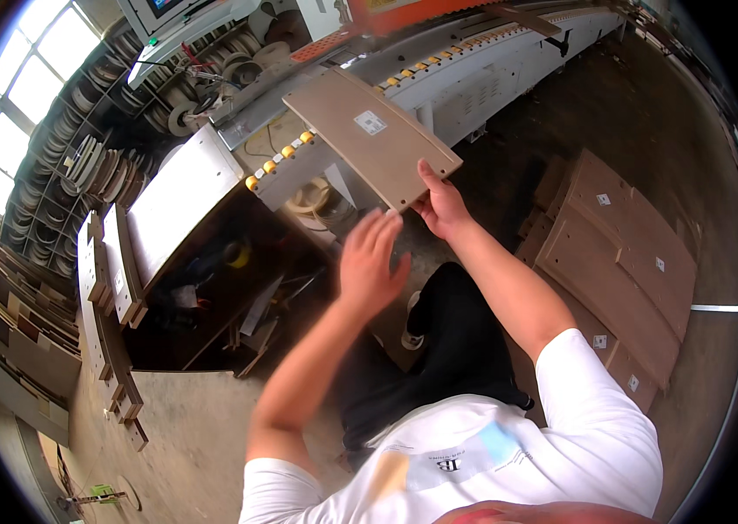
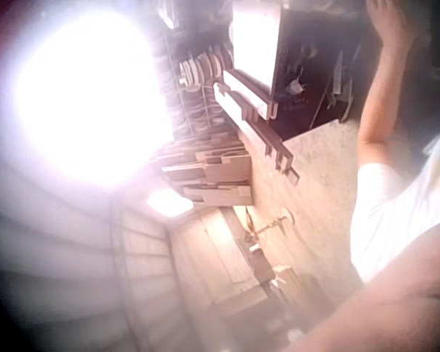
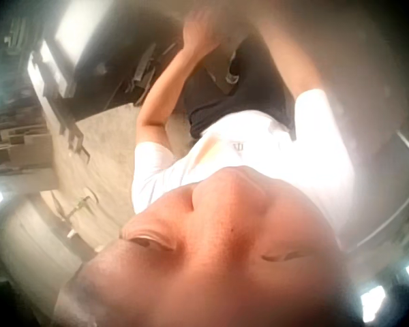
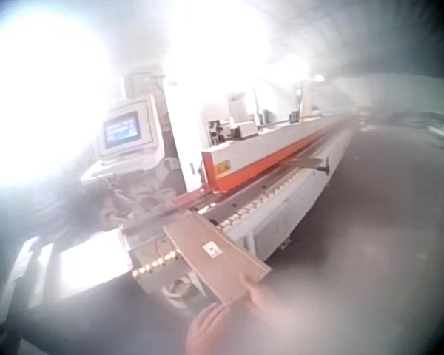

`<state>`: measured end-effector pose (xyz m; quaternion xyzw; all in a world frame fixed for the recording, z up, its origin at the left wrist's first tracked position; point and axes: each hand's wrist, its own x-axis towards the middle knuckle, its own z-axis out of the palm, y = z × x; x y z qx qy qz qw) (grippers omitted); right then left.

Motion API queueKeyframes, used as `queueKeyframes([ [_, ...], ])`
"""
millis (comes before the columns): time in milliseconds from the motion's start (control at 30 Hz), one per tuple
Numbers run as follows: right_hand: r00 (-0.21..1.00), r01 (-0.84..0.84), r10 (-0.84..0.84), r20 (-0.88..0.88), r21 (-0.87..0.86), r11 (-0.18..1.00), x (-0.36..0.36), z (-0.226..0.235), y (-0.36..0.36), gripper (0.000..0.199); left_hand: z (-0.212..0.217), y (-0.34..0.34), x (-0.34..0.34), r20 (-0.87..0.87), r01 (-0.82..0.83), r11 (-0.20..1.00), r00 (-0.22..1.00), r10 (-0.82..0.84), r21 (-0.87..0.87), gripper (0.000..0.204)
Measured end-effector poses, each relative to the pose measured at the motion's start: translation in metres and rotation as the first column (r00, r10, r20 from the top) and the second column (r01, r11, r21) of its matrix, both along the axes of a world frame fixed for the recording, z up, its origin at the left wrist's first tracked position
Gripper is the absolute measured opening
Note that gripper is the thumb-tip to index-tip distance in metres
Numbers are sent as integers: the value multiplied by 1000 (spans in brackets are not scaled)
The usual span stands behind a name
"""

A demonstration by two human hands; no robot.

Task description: The person repeatedly picks up flat wooden panels from a pile on the floor and places them onto a roller conveyor system. The person handles the panels one at a time, lifting them and positioning them onto the rollers before returning to the pile to retrieve the next piece.

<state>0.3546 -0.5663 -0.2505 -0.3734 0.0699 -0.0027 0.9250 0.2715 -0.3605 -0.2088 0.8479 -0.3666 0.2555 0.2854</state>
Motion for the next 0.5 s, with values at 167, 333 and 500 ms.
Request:
queueKeyframes([
  [167,999,-49,50,18,-51,997,33,23,-6,58,53,-26,87,159,-186,918,978,138,349,82],
  [333,991,-118,125,56,-123,985,27,20,-16,57,72,-54,127,49,-226,807,970,239,546,91],
  [500,995,-82,97,19,-382,921,-52,-17,-33,48,61,-36,176,129,-240,794,971,202,558,89],
])
